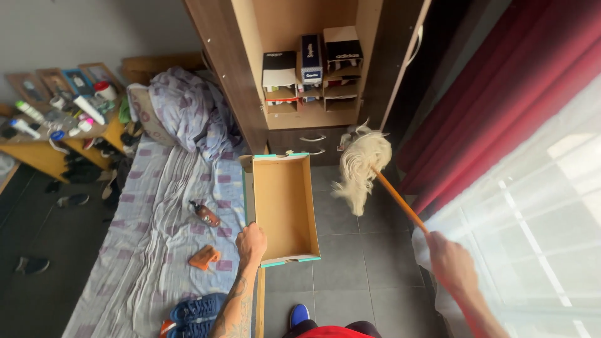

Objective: The person cleans shoe boxes by removing them from a closet, taking out the shoes, wiping the interior with a mop and the exterior with a cloth, and then returning them to the closet.

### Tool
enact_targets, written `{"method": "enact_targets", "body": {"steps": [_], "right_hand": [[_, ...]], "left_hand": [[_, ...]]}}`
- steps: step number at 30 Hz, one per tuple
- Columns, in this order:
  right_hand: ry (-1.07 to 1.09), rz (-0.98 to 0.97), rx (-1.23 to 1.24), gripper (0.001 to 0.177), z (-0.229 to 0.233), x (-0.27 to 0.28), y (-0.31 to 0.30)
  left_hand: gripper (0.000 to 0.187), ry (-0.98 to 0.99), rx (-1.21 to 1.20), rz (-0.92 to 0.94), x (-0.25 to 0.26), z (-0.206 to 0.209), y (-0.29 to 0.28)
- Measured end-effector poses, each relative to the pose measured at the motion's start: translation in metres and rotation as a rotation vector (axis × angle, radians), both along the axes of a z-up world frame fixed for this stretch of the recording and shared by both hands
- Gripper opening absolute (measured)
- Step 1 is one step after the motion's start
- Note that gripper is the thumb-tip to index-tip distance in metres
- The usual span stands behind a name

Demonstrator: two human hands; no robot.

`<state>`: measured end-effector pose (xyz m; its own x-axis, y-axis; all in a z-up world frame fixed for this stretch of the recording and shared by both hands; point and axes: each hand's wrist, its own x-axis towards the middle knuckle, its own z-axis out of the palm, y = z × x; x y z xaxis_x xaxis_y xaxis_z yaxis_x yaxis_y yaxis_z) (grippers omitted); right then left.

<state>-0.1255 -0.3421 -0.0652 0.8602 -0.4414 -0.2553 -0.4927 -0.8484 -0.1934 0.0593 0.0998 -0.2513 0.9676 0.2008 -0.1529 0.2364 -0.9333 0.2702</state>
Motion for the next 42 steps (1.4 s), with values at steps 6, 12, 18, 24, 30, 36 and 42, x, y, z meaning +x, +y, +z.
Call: {"method": "enact_targets", "body": {"steps": [6,12,18,24,30,36,42], "right_hand": [[0.146,-0.142,0.165,0.05,-0.024,0.011,0.041],[0.01,0.085,0.369,0.045,-0.107,0.04,0.09],[0.134,0.261,0.442,0.044,-0.164,0.057,0.165],[0.272,0.438,0.402,0.036,-0.23,0.078,0.267],[0.405,0.556,0.533,0.023,-0.337,0.119,0.41],[0.569,0.723,0.522,0.032,-0.423,0.182,0.538],[0.583,0.869,0.552,0.066,-0.517,0.224,0.575]], "left_hand": [[0.032,0.105,-0.154,0.191,-0.05,0.017,0.027],[0.035,0.098,-0.175,0.399,-0.161,0.008,0.089],[0.043,0.125,-0.11,0.676,-0.281,-0.004,0.162],[0.048,0.067,-0.152,1.041,-0.362,-0.025,0.244],[0.077,0.149,-0.269,1.215,-0.368,0.006,0.273],[0.076,0.248,-0.277,1.38,-0.367,-0.007,0.246],[0.075,0.423,-0.306,1.462,-0.34,-0.011,0.208]]}}
